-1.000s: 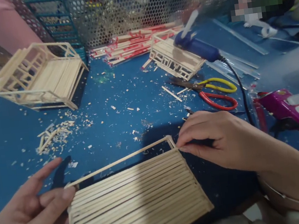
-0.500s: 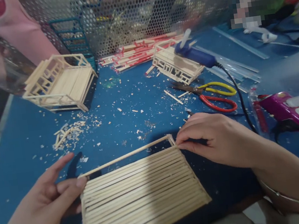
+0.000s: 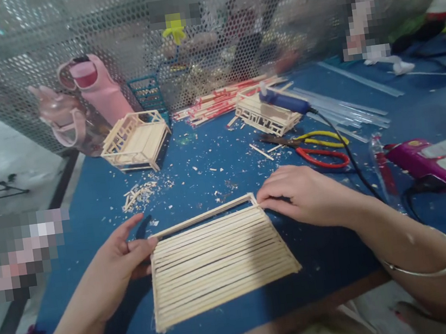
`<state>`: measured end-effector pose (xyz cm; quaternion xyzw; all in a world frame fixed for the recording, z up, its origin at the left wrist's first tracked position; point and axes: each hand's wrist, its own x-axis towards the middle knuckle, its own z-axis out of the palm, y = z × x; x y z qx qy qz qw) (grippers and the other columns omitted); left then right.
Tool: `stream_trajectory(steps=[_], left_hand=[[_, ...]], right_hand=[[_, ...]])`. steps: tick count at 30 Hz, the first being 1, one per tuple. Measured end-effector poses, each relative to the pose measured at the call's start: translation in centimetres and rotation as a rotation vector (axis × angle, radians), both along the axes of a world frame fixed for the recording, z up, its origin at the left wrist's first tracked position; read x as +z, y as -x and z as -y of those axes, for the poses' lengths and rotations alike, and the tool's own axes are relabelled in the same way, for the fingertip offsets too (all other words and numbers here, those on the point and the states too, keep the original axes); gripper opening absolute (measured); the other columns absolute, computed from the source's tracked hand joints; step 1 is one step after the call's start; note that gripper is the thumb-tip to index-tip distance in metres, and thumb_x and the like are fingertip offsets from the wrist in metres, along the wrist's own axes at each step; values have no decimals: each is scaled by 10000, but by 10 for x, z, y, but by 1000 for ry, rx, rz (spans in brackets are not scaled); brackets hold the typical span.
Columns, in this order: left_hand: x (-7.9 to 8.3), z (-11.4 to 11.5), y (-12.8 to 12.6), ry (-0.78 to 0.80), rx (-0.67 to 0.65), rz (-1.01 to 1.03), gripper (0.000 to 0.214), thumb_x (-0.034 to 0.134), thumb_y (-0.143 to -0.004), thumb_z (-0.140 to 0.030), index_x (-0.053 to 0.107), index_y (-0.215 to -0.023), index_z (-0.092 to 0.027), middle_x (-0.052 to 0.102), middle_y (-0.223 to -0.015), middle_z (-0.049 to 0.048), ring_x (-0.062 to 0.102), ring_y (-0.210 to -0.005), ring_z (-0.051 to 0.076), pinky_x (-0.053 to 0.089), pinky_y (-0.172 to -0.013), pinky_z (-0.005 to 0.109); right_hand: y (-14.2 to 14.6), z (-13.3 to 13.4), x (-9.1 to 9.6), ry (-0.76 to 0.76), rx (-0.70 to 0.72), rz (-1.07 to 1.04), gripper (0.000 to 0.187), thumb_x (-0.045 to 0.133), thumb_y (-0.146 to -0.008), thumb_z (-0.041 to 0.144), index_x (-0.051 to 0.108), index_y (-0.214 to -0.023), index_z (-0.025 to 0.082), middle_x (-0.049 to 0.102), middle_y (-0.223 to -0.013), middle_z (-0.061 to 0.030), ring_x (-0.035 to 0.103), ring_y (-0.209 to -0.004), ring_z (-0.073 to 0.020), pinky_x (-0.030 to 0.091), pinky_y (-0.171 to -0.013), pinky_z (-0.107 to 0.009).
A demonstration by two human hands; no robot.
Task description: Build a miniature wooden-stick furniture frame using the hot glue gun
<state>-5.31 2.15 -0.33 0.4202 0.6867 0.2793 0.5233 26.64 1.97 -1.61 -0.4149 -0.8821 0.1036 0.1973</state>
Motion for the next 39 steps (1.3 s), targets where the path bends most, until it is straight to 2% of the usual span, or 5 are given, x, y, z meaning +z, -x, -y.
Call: stream_trajectory(steps=[10,16,21,30,39], left_hand=[[29,4,-11,-551,63,-774,450,547,-789,-465,649,-1119,-177,724,-841,65,673,-739,233,535,-721,366],[51,17,-98,-879,-714,-887,325,417,-918,-291,725,-970,-206,753,-974,78,672,-934,240,498,-853,366],[54,19,-134,-862,-850,-830,328,404,-932,-248,725,-955,-186,759,-864,81,689,-777,225,491,-681,315],[61,24,-119,-879,-783,-717,358,409,-913,-311,750,-896,-205,775,-902,54,701,-803,218,504,-720,299],[62,27,-116,-848,-709,-642,337,428,-905,-329,740,-880,-204,769,-878,52,693,-784,209,510,-741,308]], right_hand=[[9,2,3,-111,-124,29,209,456,-924,186,640,-829,167,703,-799,-51,607,-750,-179,394,-709,-288],[17,11,16,-486,-74,-68,239,424,-939,169,635,-827,149,691,-753,-66,590,-712,-178,382,-681,-297],[14,26,28,-624,-57,-86,255,407,-953,176,637,-849,142,697,-760,-69,598,-711,-184,410,-701,-315],[-32,61,1,18,-715,209,215,558,-883,319,626,-930,121,700,-937,-170,676,-890,-300,498,-700,-373],[-31,61,-2,74,-685,150,158,448,-865,163,538,-738,193,666,-686,-65,656,-632,-209,413,-537,-279]])
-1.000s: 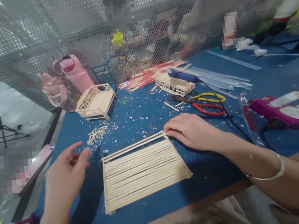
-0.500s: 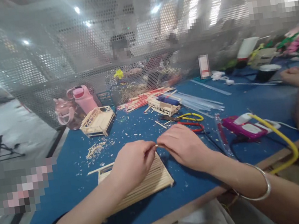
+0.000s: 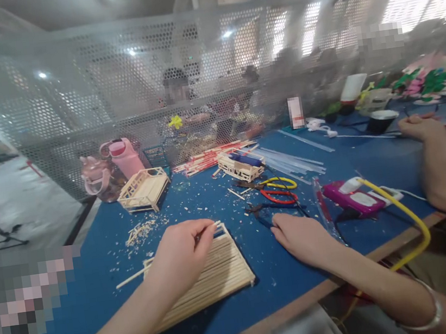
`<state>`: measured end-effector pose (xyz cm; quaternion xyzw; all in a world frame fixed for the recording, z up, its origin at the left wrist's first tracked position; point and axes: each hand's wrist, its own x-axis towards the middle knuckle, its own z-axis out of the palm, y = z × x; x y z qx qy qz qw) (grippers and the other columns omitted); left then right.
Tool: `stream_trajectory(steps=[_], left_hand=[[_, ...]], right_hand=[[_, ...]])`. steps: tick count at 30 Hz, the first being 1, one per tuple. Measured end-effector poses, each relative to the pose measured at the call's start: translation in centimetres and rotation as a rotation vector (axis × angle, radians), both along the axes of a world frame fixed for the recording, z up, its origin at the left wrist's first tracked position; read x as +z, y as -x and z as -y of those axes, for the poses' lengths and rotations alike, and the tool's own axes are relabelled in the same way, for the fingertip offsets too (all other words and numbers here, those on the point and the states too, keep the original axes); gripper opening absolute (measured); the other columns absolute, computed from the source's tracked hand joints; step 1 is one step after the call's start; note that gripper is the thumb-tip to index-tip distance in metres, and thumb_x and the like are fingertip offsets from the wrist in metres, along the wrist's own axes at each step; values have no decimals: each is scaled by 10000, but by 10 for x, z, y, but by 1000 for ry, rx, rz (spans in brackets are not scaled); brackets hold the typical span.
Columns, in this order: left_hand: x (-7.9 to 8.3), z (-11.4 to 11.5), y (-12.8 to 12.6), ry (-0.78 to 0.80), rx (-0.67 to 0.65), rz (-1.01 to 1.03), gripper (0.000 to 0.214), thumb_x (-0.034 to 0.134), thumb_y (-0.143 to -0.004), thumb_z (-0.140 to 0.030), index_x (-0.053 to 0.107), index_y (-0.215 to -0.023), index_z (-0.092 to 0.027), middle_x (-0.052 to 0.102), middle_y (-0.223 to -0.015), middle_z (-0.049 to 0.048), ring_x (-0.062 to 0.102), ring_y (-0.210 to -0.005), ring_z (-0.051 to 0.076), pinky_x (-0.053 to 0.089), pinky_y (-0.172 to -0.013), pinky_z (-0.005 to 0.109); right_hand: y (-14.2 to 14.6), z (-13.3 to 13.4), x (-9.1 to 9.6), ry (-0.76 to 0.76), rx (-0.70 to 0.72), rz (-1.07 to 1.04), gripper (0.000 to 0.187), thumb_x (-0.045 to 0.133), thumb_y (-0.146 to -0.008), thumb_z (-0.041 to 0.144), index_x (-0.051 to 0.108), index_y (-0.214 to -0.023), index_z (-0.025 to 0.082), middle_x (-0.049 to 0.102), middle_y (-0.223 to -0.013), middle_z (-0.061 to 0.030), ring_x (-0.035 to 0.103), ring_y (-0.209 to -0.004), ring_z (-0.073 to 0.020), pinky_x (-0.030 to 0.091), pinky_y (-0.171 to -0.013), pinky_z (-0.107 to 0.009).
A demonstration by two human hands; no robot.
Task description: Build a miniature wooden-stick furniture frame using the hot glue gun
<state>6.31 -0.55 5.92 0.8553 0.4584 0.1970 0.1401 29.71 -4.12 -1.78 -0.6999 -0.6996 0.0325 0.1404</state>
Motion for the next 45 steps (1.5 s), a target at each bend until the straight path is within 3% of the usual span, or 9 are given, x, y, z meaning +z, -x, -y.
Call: stream_trajectory(steps=[4,7,11,14,18,22,29,35,45], left_hand=[[4,2,-3,-17,-62,116,333,430,-903,-326,730,-819,-205,728,-1057,91,610,-1132,249,504,-853,363],[13,1,-12,141,-174,172,320,444,-912,-349,726,-829,-221,741,-814,79,441,-1331,248,495,-874,377],[29,0,-21,269,-352,156,284,480,-905,-336,722,-827,-210,713,-762,33,650,-942,196,495,-763,295],[36,5,-22,212,-407,150,281,486,-904,-315,730,-825,-201,710,-806,25,617,-739,142,474,-713,261],[35,20,-23,275,-498,145,290,497,-900,-316,742,-795,-201,709,-736,26,614,-703,148,474,-673,250],[33,32,-22,328,-467,192,293,488,-905,-305,746,-804,-209,718,-751,32,624,-723,153,485,-683,256],[36,19,-11,148,25,523,286,502,-863,-369,707,-793,-182,737,-859,62,634,-722,169,468,-578,262],[26,9,-16,78,22,482,289,477,-869,-340,675,-731,-181,677,-645,2,598,-637,139,474,-613,248],[20,7,-17,-5,33,442,317,469,-881,-341,656,-694,-168,590,-580,-15,488,-554,110,394,-525,223]], right_hand=[[-1,4,22,-117,69,-481,288,293,-964,380,459,-791,221,496,-544,37,507,-469,-133,382,-445,-239],[8,17,44,-88,200,-1146,368,413,-898,580,429,-789,229,397,-529,75,356,-397,-87,311,-359,-202],[21,32,58,-47,358,-1509,363,554,-826,597,498,-822,238,396,-531,77,309,-382,-68,309,-348,-179],[22,35,53,-151,485,-1442,558,730,-646,623,565,-1065,295,626,-843,-19,624,-731,-164,545,-683,-294],[24,33,41,150,718,-1314,867,737,-625,630,402,-1380,365,483,-1409,-74,411,-1346,-269,285,-1112,-486],[33,28,41,247,826,-1433,768,693,-685,503,419,-1381,330,393,-1498,-65,331,-1397,-271,263,-1122,-498],[24,9,33,-172,568,-1331,765,485,-602,118,373,-1338,294,575,-1296,-83,524,-1252,-237,368,-1082,-503],[31,14,22,-57,481,-682,798,440,-656,76,338,-1442,169,453,-1445,-147,403,-1355,-275,318,-1114,-533],[34,14,22,-122,433,-641,820,418,-658,51,312,-1457,198,442,-1456,-128,395,-1364,-256,347,-1113,-507]])
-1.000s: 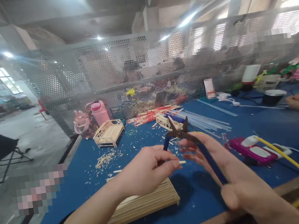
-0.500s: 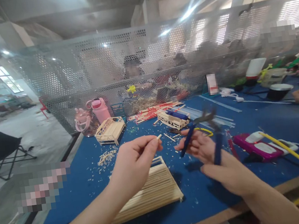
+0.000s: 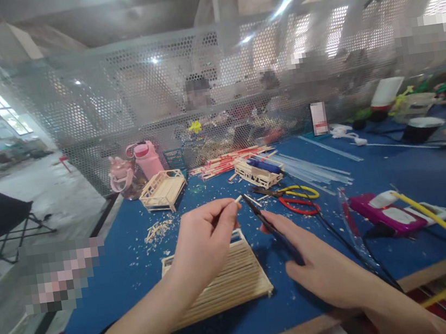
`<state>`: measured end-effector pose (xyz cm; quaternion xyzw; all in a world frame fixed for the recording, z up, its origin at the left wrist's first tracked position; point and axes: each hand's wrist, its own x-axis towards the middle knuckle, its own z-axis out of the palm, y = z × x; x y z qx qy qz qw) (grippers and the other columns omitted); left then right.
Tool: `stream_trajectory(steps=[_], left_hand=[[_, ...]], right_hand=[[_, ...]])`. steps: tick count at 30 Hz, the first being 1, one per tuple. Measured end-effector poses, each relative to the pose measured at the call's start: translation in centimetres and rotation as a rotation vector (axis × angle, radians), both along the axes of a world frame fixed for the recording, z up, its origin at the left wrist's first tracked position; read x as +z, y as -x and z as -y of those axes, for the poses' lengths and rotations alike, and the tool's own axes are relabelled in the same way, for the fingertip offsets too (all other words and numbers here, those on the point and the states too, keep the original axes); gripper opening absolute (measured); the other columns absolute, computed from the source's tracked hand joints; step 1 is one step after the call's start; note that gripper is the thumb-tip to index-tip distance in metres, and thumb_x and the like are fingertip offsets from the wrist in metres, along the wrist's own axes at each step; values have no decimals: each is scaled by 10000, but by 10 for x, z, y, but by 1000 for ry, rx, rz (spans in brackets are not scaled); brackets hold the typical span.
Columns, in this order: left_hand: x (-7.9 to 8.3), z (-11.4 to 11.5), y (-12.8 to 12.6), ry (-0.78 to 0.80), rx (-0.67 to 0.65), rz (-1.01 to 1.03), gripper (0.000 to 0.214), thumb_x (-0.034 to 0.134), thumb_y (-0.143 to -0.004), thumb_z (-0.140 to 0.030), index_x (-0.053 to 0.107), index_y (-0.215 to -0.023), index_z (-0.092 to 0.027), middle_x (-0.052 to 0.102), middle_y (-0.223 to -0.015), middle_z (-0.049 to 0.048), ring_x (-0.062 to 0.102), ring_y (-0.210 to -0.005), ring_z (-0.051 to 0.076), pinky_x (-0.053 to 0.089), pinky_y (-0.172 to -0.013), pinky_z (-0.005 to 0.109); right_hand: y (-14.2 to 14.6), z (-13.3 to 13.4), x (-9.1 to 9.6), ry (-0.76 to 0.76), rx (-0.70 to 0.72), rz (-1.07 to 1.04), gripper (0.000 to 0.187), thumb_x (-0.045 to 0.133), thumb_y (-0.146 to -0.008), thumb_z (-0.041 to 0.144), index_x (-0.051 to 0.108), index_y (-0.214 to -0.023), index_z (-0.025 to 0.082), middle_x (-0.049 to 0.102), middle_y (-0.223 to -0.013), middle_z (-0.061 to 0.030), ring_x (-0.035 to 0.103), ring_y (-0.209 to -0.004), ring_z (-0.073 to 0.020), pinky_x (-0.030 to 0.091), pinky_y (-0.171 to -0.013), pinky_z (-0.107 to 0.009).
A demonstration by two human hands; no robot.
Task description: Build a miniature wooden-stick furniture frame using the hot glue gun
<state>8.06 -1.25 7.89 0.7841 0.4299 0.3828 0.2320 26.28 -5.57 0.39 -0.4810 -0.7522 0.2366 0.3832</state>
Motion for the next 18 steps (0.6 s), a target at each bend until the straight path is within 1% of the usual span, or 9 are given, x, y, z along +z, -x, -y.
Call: stream_trajectory(steps=[4,8,11,14,18], left_hand=[[-1,2,0,-7,-21,-21,316,464,-890,-335,659,-705,-167,596,-592,-16,473,-546,103,377,-510,216],[-1,2,-2,-18,-54,-44,310,456,-897,-313,638,-695,-165,580,-582,-27,448,-521,90,355,-498,209],[-2,2,-4,-26,-80,-68,313,449,-904,-308,627,-690,-165,570,-585,-28,463,-540,93,362,-515,209],[-3,3,-4,-33,-99,-91,317,441,-910,-288,625,-685,-162,560,-580,-30,474,-539,91,363,-520,207],[-3,6,-4,-85,-115,-125,304,449,-908,-247,616,-670,-159,549,-557,-38,460,-513,82,347,-512,205]], right_hand=[[-2,-1,-4,33,-39,31,811,419,-662,56,303,-1455,178,393,-1492,-131,357,-1386,-260,350,-1115,-504],[-3,-1,-4,5,-28,37,817,416,-659,50,299,-1456,185,389,-1496,-120,365,-1382,-252,372,-1107,-492],[-3,0,-3,-26,-34,43,803,414,-652,51,326,-1440,180,432,-1466,-124,424,-1346,-246,411,-1082,-475],[-3,0,-3,-73,-44,53,787,416,-641,59,365,-1414,195,502,-1406,-110,498,-1286,-230,459,-1041,-429],[-2,0,-7,-131,-127,93,676,443,-671,123,427,-1345,170,589,-1298,-133,623,-1113,-239,534,-924,-398]])
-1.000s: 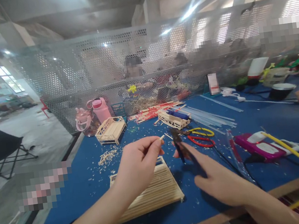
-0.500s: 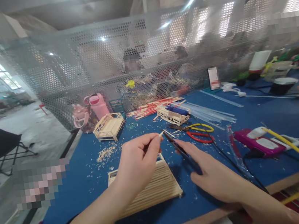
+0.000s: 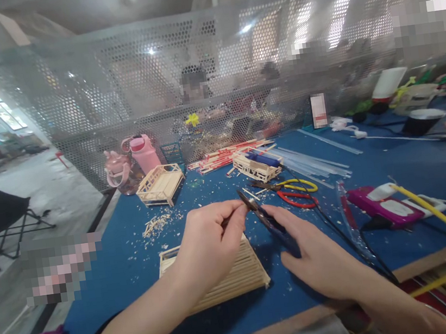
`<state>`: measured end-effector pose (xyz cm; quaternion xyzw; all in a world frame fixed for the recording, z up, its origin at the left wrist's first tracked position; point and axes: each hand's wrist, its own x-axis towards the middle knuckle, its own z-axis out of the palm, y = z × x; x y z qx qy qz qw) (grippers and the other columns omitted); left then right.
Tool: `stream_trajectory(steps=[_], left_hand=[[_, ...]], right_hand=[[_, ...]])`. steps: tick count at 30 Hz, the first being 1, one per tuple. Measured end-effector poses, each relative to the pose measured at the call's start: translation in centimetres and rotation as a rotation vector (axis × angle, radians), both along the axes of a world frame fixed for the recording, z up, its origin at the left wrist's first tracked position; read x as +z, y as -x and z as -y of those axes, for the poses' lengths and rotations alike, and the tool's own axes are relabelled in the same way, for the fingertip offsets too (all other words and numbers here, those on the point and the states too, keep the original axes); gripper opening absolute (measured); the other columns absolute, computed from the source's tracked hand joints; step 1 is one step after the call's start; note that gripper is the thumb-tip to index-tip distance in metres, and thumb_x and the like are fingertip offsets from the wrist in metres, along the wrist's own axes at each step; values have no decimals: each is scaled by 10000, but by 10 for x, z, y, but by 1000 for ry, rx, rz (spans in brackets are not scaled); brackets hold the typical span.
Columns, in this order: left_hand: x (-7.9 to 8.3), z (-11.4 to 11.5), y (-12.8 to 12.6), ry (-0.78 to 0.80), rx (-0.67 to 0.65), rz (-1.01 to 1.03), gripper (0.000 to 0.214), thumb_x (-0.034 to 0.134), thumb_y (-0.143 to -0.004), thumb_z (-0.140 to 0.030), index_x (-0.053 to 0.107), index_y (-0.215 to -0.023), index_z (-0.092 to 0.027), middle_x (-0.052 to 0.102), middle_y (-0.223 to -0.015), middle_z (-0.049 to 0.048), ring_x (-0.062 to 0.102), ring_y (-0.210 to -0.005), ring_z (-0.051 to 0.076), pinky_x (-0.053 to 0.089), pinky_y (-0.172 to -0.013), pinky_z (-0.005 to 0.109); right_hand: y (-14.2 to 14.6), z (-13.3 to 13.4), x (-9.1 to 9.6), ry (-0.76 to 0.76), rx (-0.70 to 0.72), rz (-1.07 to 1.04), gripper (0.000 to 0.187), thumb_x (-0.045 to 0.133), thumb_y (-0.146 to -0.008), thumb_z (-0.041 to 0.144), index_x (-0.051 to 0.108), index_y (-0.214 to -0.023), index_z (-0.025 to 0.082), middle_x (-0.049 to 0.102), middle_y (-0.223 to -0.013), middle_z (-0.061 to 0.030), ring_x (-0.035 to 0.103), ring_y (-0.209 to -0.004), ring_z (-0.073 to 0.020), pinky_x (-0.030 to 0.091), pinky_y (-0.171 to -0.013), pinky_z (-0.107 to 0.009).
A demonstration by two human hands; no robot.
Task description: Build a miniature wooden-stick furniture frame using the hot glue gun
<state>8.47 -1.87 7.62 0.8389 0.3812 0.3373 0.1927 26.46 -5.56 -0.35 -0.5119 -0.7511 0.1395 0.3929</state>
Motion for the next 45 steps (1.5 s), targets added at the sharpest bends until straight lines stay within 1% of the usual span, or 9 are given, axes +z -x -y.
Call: stream_trajectory(steps=[10,17,23,26,28,31,37,42,45], left_hand=[[-7,-7,-2,-6,23,-94,350,442,-904,-238,569,-587,-162,465,-499,-53,411,-496,82,303,-507,216],[-9,-14,4,-18,-69,-122,350,440,-915,-274,648,-653,-169,556,-552,-27,463,-526,103,360,-524,225],[-9,-20,21,-139,-42,-234,298,438,-921,-233,708,-1031,-170,650,-802,40,585,-698,140,470,-668,261],[-14,-24,29,-176,0,-342,369,384,-911,-157,675,-1138,-151,593,-841,53,562,-680,135,482,-647,265],[-19,-26,31,-166,-6,-367,384,378,-906,-137,656,-1171,-145,599,-837,56,579,-714,147,499,-682,278],[-26,-27,28,-127,-36,-338,397,411,-901,-136,589,-1255,-149,666,-886,65,626,-833,177,512,-795,314],[-29,-24,26,-134,-125,-227,398,497,-871,-123,574,-1252,-213,674,-1191,72,619,-1076,198,486,-915,321],[-28,-31,85,-193,402,-33,293,519,-888,-292,624,-1149,-209,701,-976,53,634,-927,186,481,-877,325],[-45,-37,128,167,682,77,291,481,-883,-318,628,-1066,-146,635,-675,9,598,-620,139,489,-615,258]], right_hand=[[2,-9,0,38,78,-38,252,445,-680,135,567,-889,203,655,-755,-50,627,-718,-217,492,-645,-324],[-9,-7,3,754,437,-623,299,524,-683,350,500,-936,194,463,-615,56,429,-417,-93,410,-436,-251],[-30,-48,-14,372,-157,45,481,607,-702,415,574,-1100,148,668,-1017,-150,641,-907,-295,506,-825,-469],[-30,-61,-17,264,-248,112,671,617,-714,479,502,-1264,112,469,-1391,-250,386,-1313,-418,297,-1035,-622],[-23,-60,-9,102,-203,132,581,520,-815,484,507,-1280,136,451,-1432,-206,337,-1365,-367,255,-1076,-592],[-6,-53,10,-77,39,139,375,401,-927,389,609,-1159,179,697,-1116,-114,625,-1059,-247,426,-958,-428],[17,-52,27,-97,242,205,230,472,-893,223,692,-829,197,733,-748,-8,643,-649,-138,438,-616,-241],[5,-66,9,29,148,139,209,490,-887,261,688,-852,202,740,-793,-14,667,-698,-153,471,-651,-260],[4,-68,-6,30,173,108,209,507,-877,290,684,-798,213,722,-801,-26,666,-730,-169,494,-676,-286]])
